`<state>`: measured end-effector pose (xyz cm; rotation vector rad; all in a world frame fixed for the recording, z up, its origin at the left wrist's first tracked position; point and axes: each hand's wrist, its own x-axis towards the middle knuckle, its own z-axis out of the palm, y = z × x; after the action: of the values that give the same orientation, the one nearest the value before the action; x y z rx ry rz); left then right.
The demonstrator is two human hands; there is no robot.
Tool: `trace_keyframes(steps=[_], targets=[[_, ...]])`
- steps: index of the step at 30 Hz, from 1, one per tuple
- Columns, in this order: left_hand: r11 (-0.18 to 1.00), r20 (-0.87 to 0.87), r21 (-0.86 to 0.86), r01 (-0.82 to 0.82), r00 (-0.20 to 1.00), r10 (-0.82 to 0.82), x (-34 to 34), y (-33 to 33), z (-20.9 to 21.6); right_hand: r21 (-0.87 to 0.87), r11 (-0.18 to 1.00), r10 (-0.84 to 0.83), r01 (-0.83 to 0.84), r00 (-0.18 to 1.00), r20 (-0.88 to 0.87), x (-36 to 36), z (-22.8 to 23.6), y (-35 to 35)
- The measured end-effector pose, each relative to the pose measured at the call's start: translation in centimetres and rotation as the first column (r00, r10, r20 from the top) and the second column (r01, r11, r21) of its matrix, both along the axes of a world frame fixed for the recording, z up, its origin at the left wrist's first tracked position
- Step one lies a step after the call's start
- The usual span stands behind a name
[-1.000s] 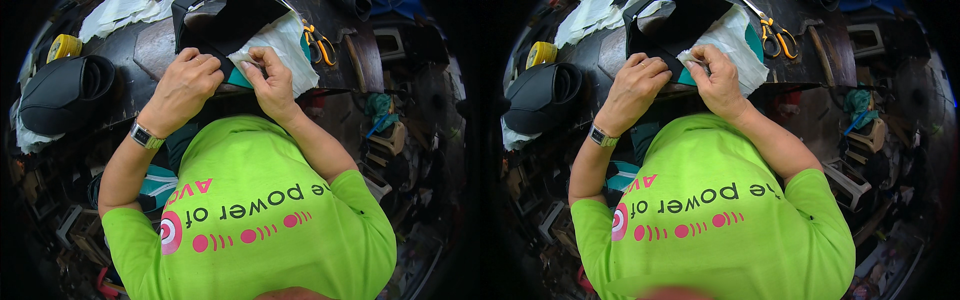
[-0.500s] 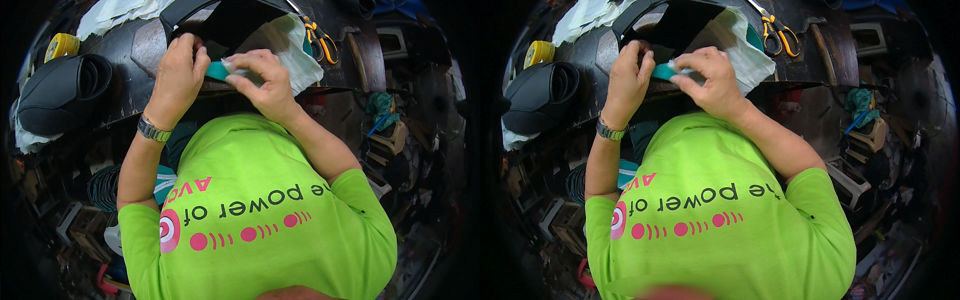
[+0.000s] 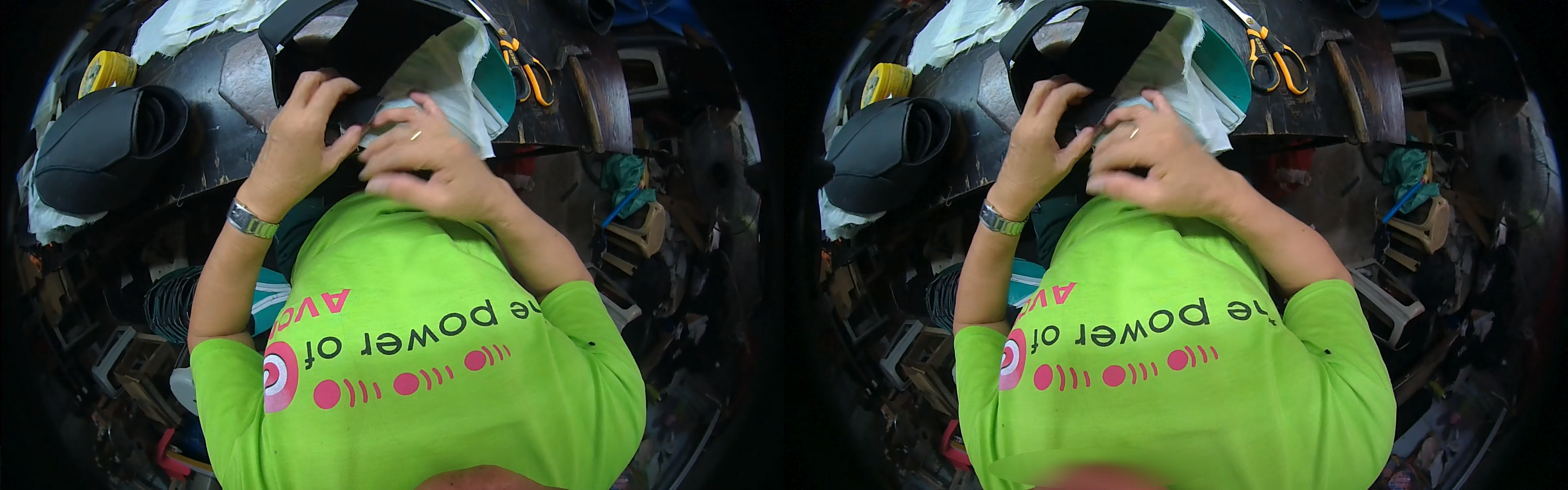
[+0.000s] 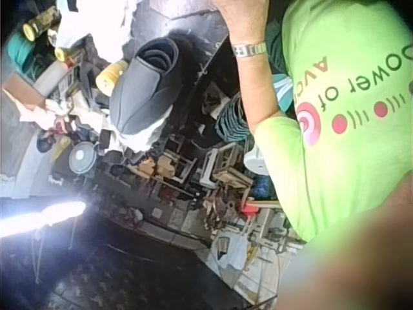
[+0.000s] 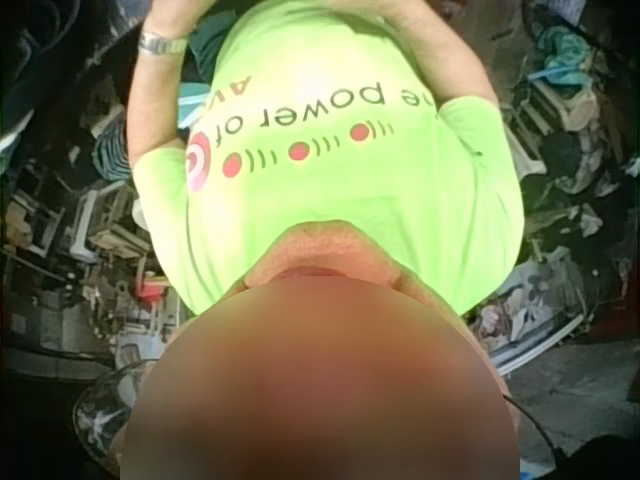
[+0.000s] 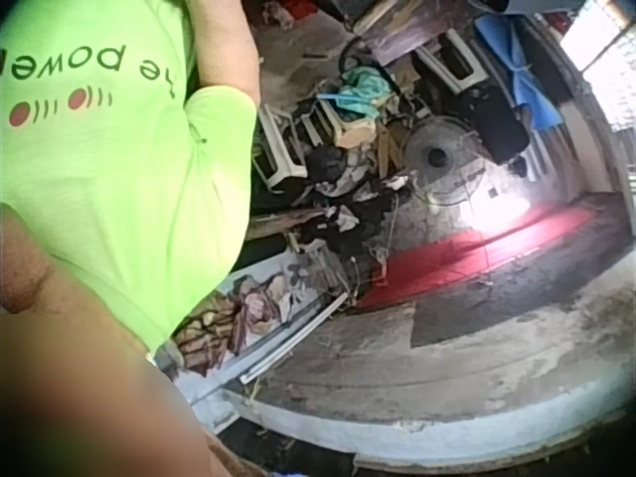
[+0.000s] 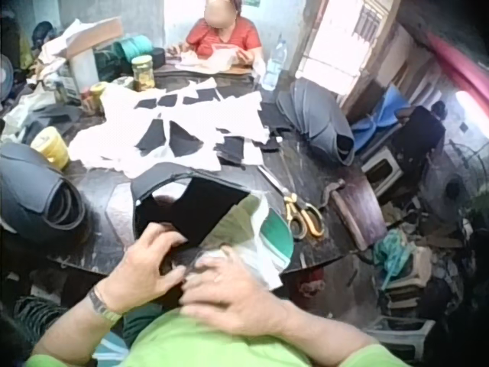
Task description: The person repeatedly assembles a helmet by inserting white padding into the interior, tucking black fabric around the rim, and trimming excess material with scissors. The person then places a black outer shell over the padded interior and repeats the process on another helmet.
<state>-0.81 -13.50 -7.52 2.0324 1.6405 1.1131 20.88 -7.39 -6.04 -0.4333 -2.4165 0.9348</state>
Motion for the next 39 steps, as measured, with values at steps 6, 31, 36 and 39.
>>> trace_keyframes(steps=[6,31,36,39], targets=[[0.981,-0.184,0.182,0.065,0.982,-0.031,-0.4,-0.3,-1.7,0.089,0.957,-0.271,0.274,0.961,-0.046,-0.7,-0.1,2.4],[0.884,0.099,0.284,-0.370,0.929,0.357,-6.5,7.8,4.1,0.067,0.838,-0.543,0.542,0.840,-0.002,3.0,0.0,6.1],[0.923,0.525,-0.382,0.047,0.833,0.176,-9.9,8.2,1.5,0.570,0.444,-0.869,0.692,0.488,0.084,14.0,-0.3,11.8],[0.947,0.588,-0.298,0.118,0.805,0.084,-9.4,8.2,-0.4,0.648,0.421,-0.907,0.635,0.312,0.284,19.3,-4.3,13.4]])
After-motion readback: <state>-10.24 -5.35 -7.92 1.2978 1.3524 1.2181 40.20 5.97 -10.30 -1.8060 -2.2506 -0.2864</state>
